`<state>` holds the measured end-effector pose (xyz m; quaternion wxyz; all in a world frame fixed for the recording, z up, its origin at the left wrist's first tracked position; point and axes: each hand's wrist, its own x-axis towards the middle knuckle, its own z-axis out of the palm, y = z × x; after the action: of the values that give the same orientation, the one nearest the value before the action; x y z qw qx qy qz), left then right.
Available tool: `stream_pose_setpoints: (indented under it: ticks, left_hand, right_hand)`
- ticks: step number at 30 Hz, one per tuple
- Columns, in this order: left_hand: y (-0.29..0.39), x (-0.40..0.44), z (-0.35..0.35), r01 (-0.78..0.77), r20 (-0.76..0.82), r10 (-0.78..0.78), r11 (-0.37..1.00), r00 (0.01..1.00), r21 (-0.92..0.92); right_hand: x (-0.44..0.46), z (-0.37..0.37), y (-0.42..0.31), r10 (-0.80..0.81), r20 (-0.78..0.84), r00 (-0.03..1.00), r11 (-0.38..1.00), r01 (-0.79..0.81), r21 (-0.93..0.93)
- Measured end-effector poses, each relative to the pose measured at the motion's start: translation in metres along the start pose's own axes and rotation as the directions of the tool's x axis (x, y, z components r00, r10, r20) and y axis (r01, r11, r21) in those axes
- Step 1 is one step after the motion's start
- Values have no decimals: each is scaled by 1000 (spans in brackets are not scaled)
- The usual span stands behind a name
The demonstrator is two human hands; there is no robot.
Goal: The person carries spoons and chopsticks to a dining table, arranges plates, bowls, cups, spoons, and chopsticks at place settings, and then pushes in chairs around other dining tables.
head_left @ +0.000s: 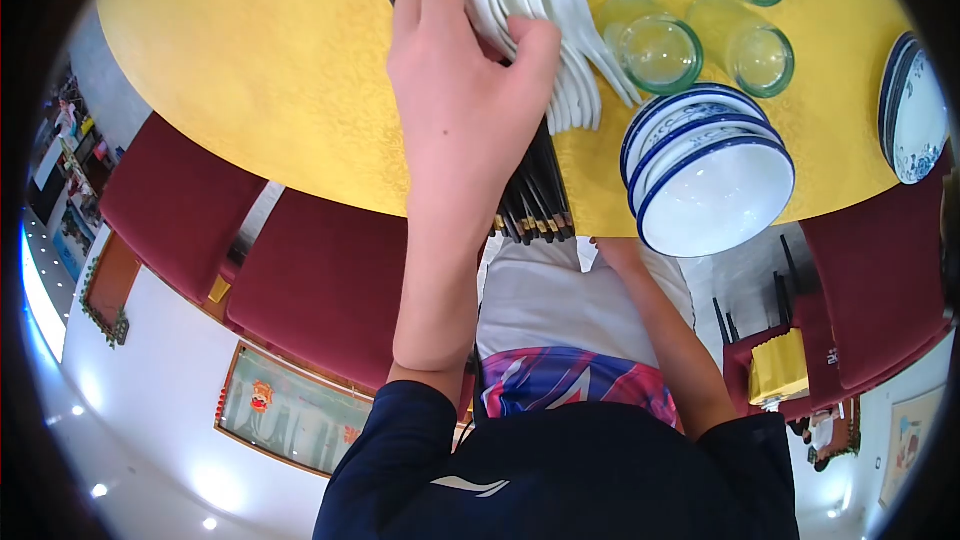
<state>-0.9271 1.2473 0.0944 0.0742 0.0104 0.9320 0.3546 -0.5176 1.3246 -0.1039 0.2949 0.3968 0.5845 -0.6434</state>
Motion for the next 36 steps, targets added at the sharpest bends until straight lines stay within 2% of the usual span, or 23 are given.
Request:
stream_pose_setpoints:
  ticks: [2, 3, 6, 8, 12, 13, 14, 15, 16, 18, 19, 20, 22, 24, 26, 28, 29, 31, 32, 34, 36]
  left_hand:
    - [-10, 3, 0, -32, 10, 31, 998, 999, 51]
    - [-14, 4, -1, -55, 24, 53, 993, 998, 101]
    - [-15, 7, -2, -34, 53, 28, 993, 998, 112]
    - [-18, 9, -2, -45, 58, 38, 992, 998, 118]
    - [-17, 8, -8, -29, 62, 23, 995, 998, 99]
    - [-16, 6, -13, -22, 62, 16, 995, 998, 96]
    - [-14, 2, -20, 43, 46, -42, 999, 998, -24]
    - [-14, 0, -27, 104, 35, -100, 984, 994, -144]
    - [-24, -2, -35, 123, 66, -112, 973, 992, -198]
    - [-28, -10, -55, 264, 163, -210, 836, 964, -482]
    - [-35, -13, -60, 283, 204, -201, 760, 958, -585]
    - [-31, -19, -61, 305, 179, -248, 713, 952, -632]
    - [-59, -29, -66, 177, 183, -55, 621, 982, -763]
    - [-53, -46, -70, 250, 235, -89, 404, 968, -880]
    - [-60, -62, -65, 325, 334, 28, 162, 942, -932]
    - [-44, -87, -56, 394, 395, -6, -63, 918, -917]
    - [-38, -98, -52, 432, 435, -17, -92, 900, -897]
    - [-33, -125, -46, 469, 472, -40, -70, 881, -881]
    - [-28, -139, -43, 503, 507, -37, -77, 861, -861]
    - [-21, -160, -52, 541, 541, -57, -29, 839, -841]
    - [-14, -182, -60, 537, 502, -204, 197, 841, -820]
  right_hand:
    - [1, -1, 8, -157, 41, 987, 903, 160, -398]
    - [1, -1, 12, -163, 49, 985, 877, 167, -451]
    - [3, 2, 5, -228, 49, 972, 866, 226, -447]
    - [2, -1, -4, 117, 38, 992, 945, -100, -312]
    - [-1, -6, -15, 48, 70, 996, 945, -22, -325]
    - [-3, -6, -32, 140, 58, 988, 961, -122, -248]
    - [-4, -3, -45, 234, 52, 971, 960, -222, -170]
    - [-5, -2, -45, 226, 24, 974, 970, -223, -96]
    - [-5, -3, -46, 230, 23, 973, 969, -227, -102]
    - [-5, -5, -42, 150, 69, 986, 983, -142, -117]
    - [-6, -6, -42, 118, 74, 990, 984, -107, -141]
    - [-10, -7, -45, 118, 79, 990, 984, -106, -146]
    - [-18, -12, -61, 115, 145, 983, 987, -97, -128]
    - [-34, -16, -82, 89, 180, 980, 984, -58, -171]
    - [-55, -17, -107, 67, 219, 973, 975, -17, -221]
    - [-77, -13, -138, -28, 311, 950, 993, 62, -101]
    - [-87, -11, -158, -31, 315, 949, 991, 71, -117]
    - [-109, -10, -204, 39, 439, 898, 985, -109, 135]
    - [-121, -14, -223, 27, 442, 897, 990, -86, 115]
    - [-142, -13, -263, 68, 545, 836, 865, -321, 385]
    - [-168, -12, -299, 22, 568, 822, 882, -283, 375]
